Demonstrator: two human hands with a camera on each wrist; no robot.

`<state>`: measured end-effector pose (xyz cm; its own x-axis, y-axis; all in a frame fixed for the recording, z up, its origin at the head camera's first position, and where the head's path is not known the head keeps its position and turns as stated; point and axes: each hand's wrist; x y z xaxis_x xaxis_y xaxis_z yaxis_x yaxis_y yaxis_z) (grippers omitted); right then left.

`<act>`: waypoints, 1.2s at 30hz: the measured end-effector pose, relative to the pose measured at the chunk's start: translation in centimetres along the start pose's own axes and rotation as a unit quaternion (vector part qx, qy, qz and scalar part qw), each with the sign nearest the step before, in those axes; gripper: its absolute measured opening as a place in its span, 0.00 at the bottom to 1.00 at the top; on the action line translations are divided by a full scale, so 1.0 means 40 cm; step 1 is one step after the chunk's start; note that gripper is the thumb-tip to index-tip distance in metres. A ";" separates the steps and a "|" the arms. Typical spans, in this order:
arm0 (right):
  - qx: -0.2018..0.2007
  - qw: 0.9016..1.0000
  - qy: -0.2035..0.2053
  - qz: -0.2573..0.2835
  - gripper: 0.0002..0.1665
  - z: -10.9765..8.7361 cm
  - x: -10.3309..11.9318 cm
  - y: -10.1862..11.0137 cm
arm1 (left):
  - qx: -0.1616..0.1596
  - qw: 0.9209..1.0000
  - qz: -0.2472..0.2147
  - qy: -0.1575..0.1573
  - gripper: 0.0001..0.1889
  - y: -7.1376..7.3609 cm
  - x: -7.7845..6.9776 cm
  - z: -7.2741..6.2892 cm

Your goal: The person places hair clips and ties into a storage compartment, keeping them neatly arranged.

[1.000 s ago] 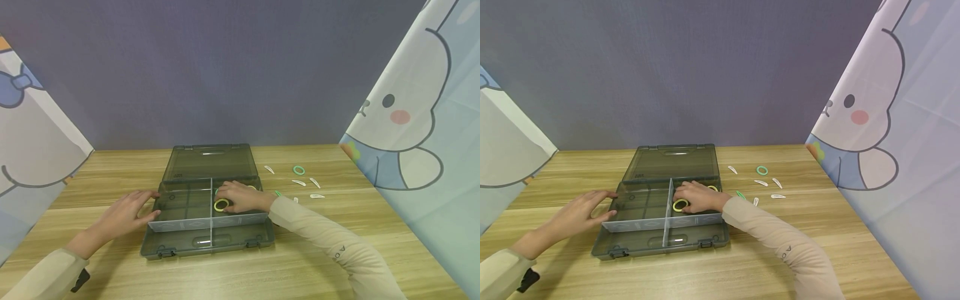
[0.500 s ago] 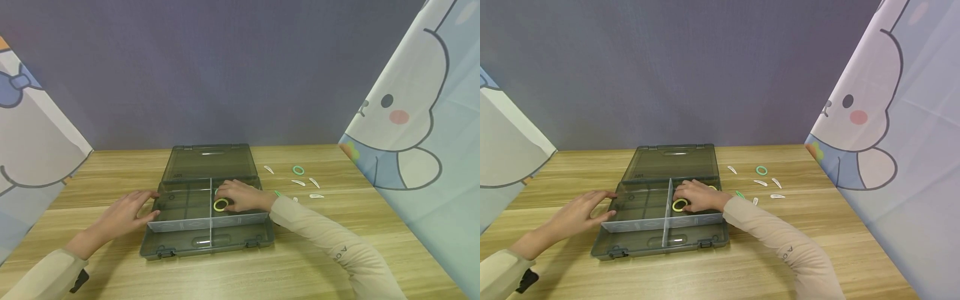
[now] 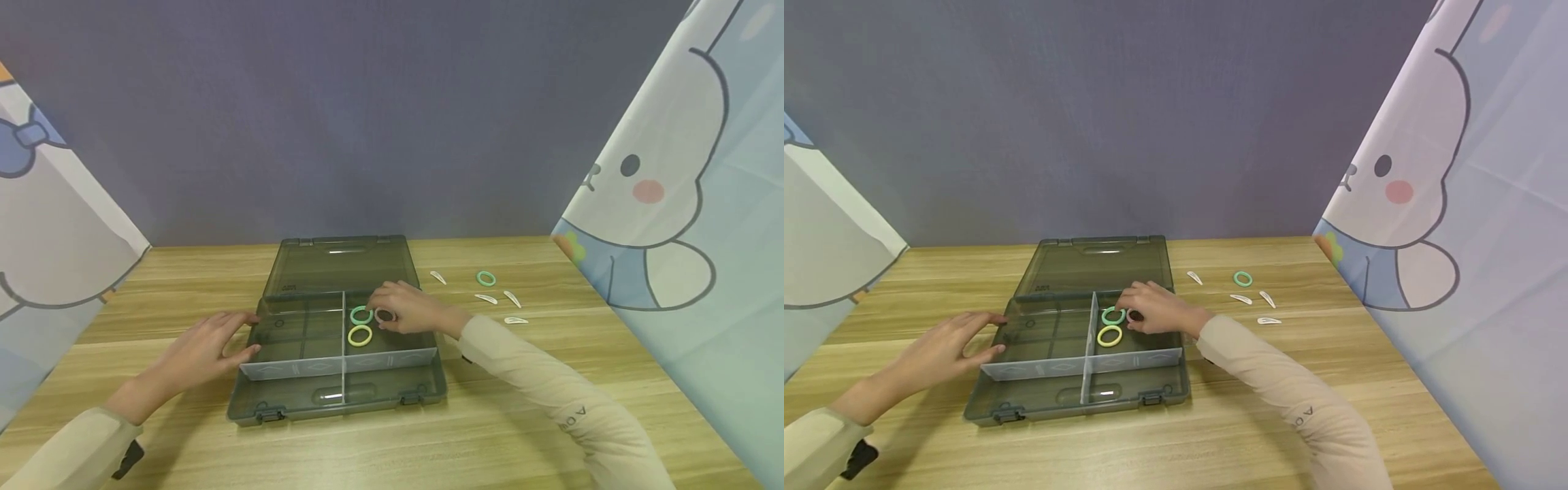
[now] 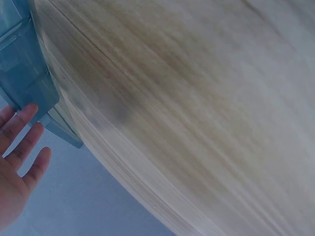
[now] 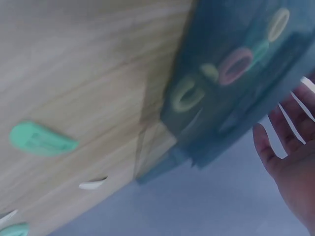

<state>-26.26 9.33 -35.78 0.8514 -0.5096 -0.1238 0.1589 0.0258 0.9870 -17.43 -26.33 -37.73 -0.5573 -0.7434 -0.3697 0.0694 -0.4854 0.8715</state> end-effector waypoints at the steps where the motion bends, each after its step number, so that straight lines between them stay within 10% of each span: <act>1: -0.005 1.000 -0.001 -0.001 0.21 -0.005 -0.006 0.003 | -0.001 1.000 0.000 0.000 0.23 0.000 0.000 0.000; 36: -0.070 0.982 -0.173 0.035 0.20 -0.186 -0.221 -0.001 | 0.001 1.000 0.010 0.002 0.24 -0.004 0.006 0.002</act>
<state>-30.07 20.26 -35.49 0.6462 -0.7631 0.0093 0.1941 0.1762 0.9650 -17.65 -26.40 -37.93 -0.5523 -0.7552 -0.3531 0.0798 -0.4695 0.8793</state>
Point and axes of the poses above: each hand's wrist, its own z-axis towards the middle knuckle, its own y-axis out of the back of the hand, x = y × z, and after that the axes turned 15 degrees about -z, right-handed
